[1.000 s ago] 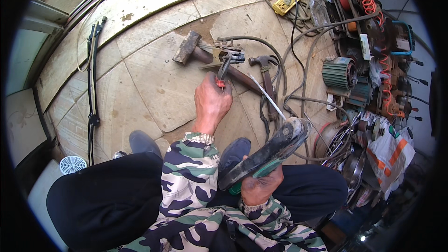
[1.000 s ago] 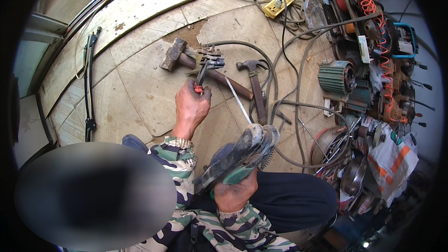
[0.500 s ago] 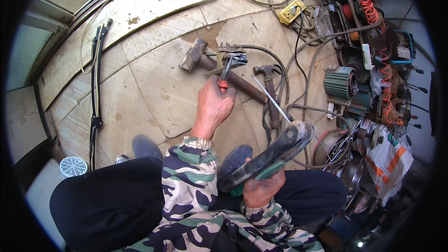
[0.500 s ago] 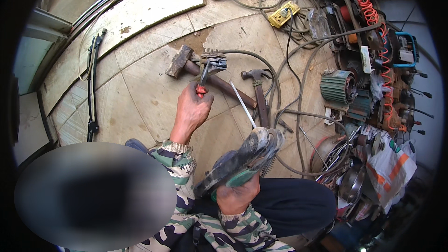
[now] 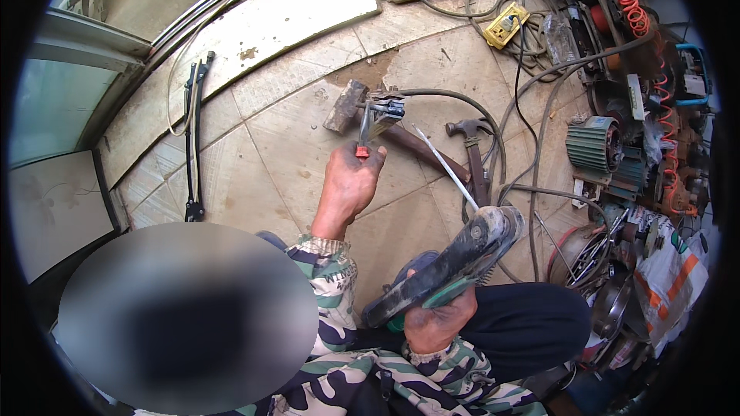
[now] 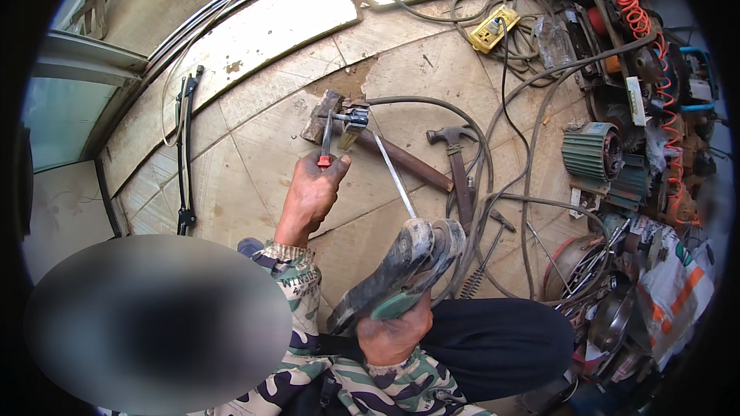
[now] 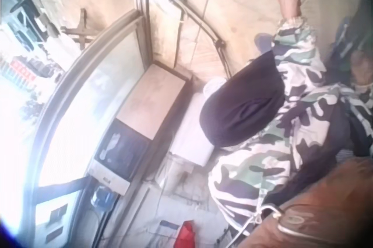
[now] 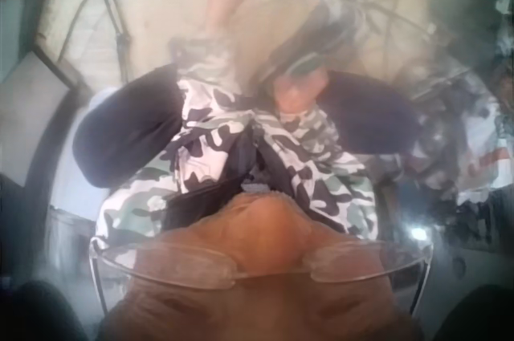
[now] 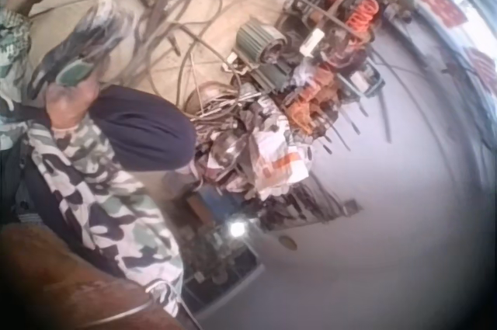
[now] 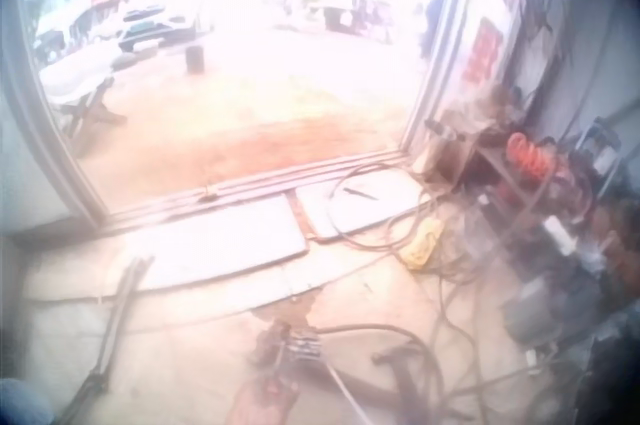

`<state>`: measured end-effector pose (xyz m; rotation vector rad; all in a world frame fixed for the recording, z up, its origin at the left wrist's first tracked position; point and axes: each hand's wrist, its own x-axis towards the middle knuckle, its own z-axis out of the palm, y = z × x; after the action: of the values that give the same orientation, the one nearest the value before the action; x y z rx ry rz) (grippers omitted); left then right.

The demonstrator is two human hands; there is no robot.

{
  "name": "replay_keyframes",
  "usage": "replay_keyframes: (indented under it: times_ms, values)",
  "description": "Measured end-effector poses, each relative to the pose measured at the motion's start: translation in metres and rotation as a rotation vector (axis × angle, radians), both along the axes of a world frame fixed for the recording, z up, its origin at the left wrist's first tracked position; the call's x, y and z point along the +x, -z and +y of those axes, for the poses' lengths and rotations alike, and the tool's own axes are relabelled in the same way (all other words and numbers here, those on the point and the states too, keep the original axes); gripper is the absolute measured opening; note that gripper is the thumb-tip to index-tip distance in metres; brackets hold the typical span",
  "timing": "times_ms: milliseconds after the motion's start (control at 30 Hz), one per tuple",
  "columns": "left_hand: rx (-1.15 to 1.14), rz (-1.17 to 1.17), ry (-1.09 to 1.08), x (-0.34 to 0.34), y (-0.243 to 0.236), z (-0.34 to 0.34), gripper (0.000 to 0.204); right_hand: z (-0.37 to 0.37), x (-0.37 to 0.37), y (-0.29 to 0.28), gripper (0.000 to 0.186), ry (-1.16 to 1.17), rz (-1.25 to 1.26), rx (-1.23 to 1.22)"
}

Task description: The person welds a metal piece clamped to a wooden block using a handheld welding torch, then uses pliers to trim the weld and inspect the joint.

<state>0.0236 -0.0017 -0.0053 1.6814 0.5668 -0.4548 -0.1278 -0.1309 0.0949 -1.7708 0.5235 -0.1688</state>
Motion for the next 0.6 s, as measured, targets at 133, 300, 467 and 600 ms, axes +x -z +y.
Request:
replay_keyframes:
  times_ms: [133,300,467,600]
  values:
    - [-0.107,0.075,-0.028,0.002,-0.008,0.006,0.033,-0.003,0.001,0.008,0.074,0.016,-0.05,0.133]
    - [-0.155,0.216,-0.019,0.005,-0.028,0.011,0.034,0.0,0.014,-0.01,0.082,0.002,0.078,0.004]
    - [-0.255,0.251,-0.001,0.003,-0.026,0.01,0.036,0.001,0.022,-0.02,0.083,0.035,0.176,-0.045]
    - [-0.203,0.234,-0.022,0.001,-0.031,0.009,0.036,-0.004,0.015,-0.011,0.083,-0.015,0.077,0.033]
